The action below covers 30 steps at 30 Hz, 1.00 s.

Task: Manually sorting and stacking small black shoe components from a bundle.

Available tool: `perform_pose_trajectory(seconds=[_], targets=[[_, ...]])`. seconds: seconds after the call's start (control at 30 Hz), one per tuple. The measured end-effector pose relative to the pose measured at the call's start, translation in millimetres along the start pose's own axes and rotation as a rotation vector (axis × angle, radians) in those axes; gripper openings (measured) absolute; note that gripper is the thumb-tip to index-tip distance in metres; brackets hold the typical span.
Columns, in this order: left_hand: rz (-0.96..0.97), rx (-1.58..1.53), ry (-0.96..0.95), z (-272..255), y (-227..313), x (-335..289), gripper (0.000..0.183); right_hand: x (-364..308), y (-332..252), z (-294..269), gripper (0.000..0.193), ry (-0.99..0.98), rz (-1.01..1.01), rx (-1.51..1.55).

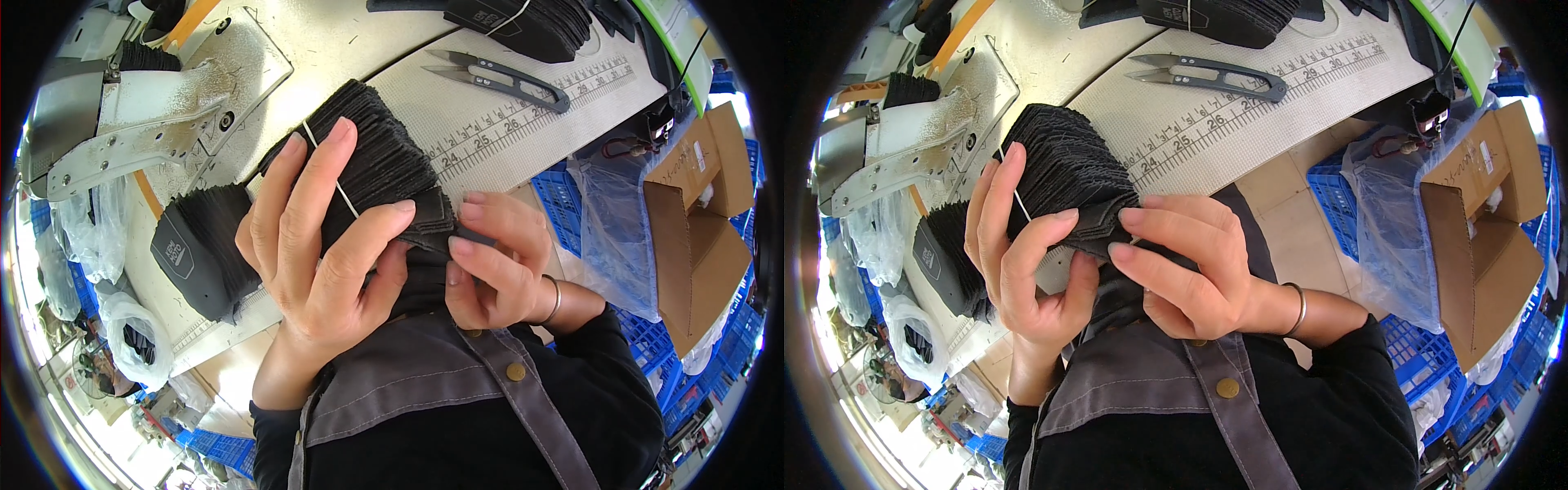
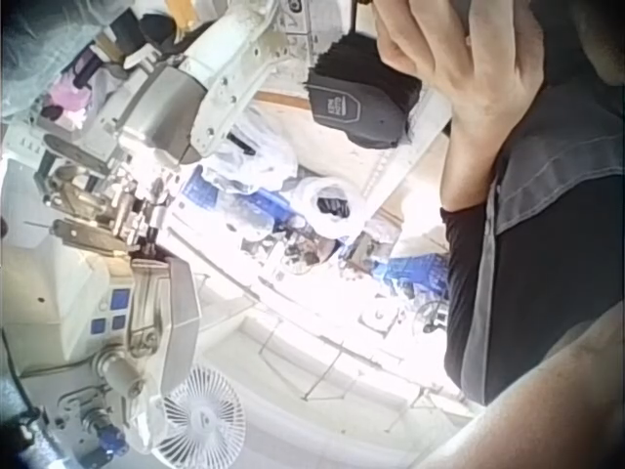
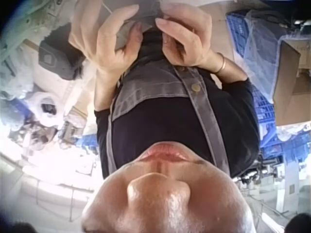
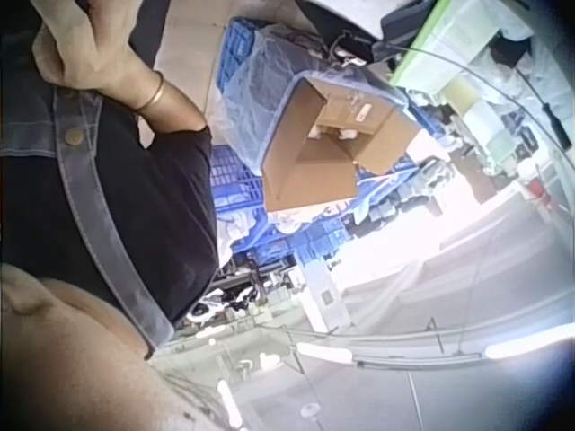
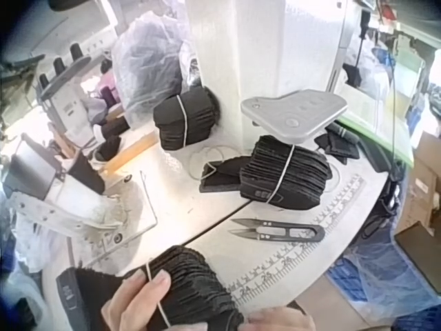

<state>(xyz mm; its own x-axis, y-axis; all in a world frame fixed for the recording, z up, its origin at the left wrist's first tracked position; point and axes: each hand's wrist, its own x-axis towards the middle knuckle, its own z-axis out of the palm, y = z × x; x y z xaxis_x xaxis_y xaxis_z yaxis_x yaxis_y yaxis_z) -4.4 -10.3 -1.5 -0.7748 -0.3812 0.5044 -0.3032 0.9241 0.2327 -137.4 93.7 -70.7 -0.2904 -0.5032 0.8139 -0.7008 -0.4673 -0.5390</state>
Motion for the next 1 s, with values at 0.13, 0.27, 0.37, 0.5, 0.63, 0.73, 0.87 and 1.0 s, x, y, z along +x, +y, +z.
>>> perform_pose_trajectory(seconds=[0.13, 0.27, 0.37, 0.5, 0.63, 0.73, 0.87, 1.0], targets=[[-0.005, -0.014, 0.010, 1, -1, -1, 0.028, -1, -1, 4, 0.041, 0.024, -0.013, 0.002], [-0.007, -0.023, 0.021, 2, -2, -3, 0.033, -3, -2, 5, 0.040, 0.029, -0.018, -0.010], [-0.004, -0.031, 0.023, 3, -1, -1, 0.035, -3, -2, 4, 0.038, 0.037, -0.023, -0.019], [-0.008, -0.032, 0.025, 2, -3, -2, 0.034, 3, -2, 0, 0.038, 0.008, -0.016, -0.001], [0.004, -0.013, 0.034, 3, -4, -4, 0.033, 13, 5, -5, 0.043, 0.009, 0.015, -0.021], [-0.002, -0.018, 0.017, 1, -3, -2, 0.031, 19, 6, -7, 0.056, -0.090, 0.063, -0.065], [0.008, -0.002, 0.096, 9, -7, -3, 0.020, 21, -1, -9, 0.061, -0.177, 0.086, -0.092], [0.026, -0.017, 0.170, 16, -9, -4, 0.014, 15, 0, -4, 0.058, -0.129, 0.086, -0.063]])
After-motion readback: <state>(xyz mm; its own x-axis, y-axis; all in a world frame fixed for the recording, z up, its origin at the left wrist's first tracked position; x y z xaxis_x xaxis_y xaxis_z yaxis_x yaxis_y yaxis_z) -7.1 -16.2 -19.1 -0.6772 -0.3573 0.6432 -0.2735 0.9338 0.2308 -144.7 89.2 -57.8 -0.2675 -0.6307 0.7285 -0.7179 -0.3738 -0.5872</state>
